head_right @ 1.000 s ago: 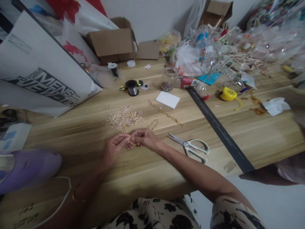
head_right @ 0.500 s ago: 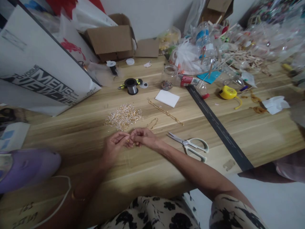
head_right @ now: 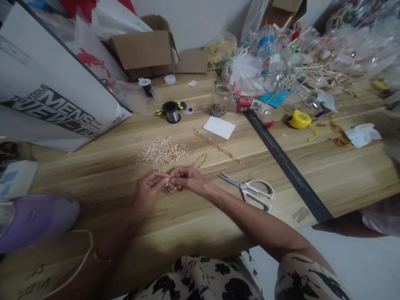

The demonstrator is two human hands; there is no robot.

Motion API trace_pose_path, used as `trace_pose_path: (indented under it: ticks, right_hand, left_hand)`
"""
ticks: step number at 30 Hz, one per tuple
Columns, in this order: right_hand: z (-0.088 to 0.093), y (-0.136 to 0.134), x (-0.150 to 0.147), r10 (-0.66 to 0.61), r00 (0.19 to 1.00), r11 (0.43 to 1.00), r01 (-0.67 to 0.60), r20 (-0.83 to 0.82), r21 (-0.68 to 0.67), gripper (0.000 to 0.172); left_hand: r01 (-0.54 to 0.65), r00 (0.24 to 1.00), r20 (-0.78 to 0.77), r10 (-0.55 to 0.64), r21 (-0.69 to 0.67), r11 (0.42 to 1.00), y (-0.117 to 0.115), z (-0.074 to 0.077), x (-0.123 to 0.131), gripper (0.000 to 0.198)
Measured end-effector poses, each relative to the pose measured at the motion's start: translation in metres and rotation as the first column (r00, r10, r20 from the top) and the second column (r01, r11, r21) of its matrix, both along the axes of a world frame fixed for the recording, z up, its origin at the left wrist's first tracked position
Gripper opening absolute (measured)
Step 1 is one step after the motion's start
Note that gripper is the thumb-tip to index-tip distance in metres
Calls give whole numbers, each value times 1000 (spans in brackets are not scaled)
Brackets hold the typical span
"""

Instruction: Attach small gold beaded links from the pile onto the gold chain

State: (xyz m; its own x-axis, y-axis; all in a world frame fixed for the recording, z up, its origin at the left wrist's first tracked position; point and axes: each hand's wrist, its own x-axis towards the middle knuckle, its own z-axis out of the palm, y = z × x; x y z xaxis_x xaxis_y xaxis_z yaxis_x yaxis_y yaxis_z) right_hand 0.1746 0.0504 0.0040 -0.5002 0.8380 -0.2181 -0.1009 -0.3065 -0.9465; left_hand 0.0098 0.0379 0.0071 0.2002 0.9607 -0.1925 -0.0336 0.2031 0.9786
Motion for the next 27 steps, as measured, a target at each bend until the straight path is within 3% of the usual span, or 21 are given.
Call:
trace_pose_path:
  ticks: [16,27]
  right_hand:
    - [-3,2,1,-62,998,997,62,0,-38,24]
    - [-3,-2,-1,-47,999,997,47,-4,62,29]
  left_hand:
    - [16,1000,-20,-16,2,1000,-1,0,0,18]
    - [0,1000,-30,0,10,1000,0,2,1,19]
